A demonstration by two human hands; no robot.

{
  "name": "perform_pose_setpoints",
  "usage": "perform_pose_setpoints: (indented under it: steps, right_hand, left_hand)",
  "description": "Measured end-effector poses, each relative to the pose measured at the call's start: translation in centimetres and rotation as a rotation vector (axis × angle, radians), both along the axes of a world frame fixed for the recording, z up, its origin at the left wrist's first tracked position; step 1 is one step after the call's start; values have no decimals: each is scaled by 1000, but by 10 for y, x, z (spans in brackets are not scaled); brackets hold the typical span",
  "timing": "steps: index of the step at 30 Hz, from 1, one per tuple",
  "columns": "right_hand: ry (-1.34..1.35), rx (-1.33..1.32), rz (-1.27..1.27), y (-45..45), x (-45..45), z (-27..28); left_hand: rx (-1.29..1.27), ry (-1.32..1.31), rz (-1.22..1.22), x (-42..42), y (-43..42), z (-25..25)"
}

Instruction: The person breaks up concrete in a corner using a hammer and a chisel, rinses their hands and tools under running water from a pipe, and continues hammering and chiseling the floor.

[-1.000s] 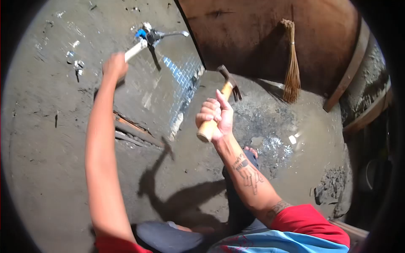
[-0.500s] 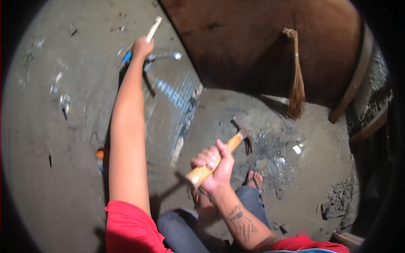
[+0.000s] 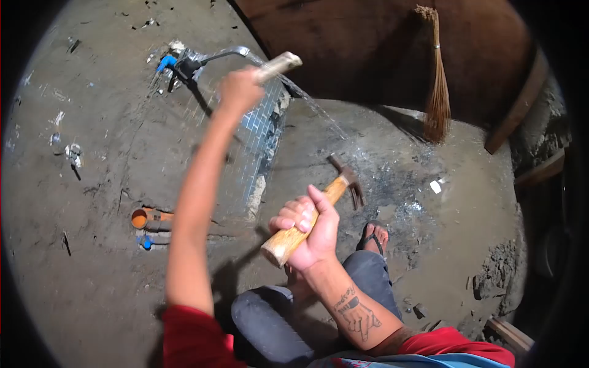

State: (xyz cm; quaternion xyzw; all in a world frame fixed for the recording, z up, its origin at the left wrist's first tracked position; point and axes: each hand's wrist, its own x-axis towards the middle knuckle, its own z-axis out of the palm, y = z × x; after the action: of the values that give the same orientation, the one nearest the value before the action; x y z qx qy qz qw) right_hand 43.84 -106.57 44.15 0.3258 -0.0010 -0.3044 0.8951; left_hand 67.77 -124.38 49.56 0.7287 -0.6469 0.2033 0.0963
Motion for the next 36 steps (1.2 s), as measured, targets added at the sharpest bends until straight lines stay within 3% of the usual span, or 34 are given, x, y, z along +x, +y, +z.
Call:
perform_pose_setpoints:
  steps: [2, 3, 5, 7, 9, 11, 12, 14, 21, 23, 24, 27, 29, 31, 32, 33, 35, 36]
  right_hand:
    - [-5, -23, -54, -2, -3, -2]
    - [-38, -28, -85, -2, -6, -4]
    - [-32, -21, -102, -1, -16, -3]
    - [-16, -9, -154, -8, -27, 0]
    - [-17, 41, -158, -14, -39, 1]
    - [3, 47, -178, -23, -47, 0]
    - [9, 18, -205, -26, -50, -1]
    - [13, -19, -241, -29, -54, 0]
    - [24, -14, -216, -30, -54, -1]
    - [11, 12, -206, -29, -50, -4]
    - [-13, 10, -199, -28, -48, -4]
    - [-35, 3, -184, -28, -42, -3]
    - [7, -9, -126, -24, -41, 2]
    - [34, -31, -125, -24, -39, -1]
    - [9, -23, -135, -24, -39, -4]
    - [-22, -22, -140, -24, -38, -7]
    - [-35, -20, -138, -20, -40, -7]
    - [-47, -24, -160, -20, -40, -7]
  left_hand:
    - [411, 149, 217, -25, -35, -54]
    - [493, 246, 252, -12, -66, -89]
    - [465, 252, 247, 12, -109, -130]
    - [585, 757, 238, 22, -135, -149]
    - [598, 892, 249, 6, -141, -149]
    - [585, 645, 348, -8, -146, -144]
    - [588, 646, 350, -11, -140, -146]
    - [296, -277, 131, -7, -132, -149]
    - [213, 65, 449, -4, -133, -133]
    - [354, -78, 249, -9, -121, -131]
    - [267, -195, 119, 2, -126, -144]
    - [212, -265, 28, -3, -129, -150]
    - [146, 143, 236, -21, -129, -143]
    - [212, 157, 205, -13, -133, -145]
    - [297, 15, 152, -19, -124, -139]
    - [296, 19, 168, -15, -120, -142]
    - [114, -66, -84, -11, -106, -140]
    - [207, -94, -20, -9, -105, -136]
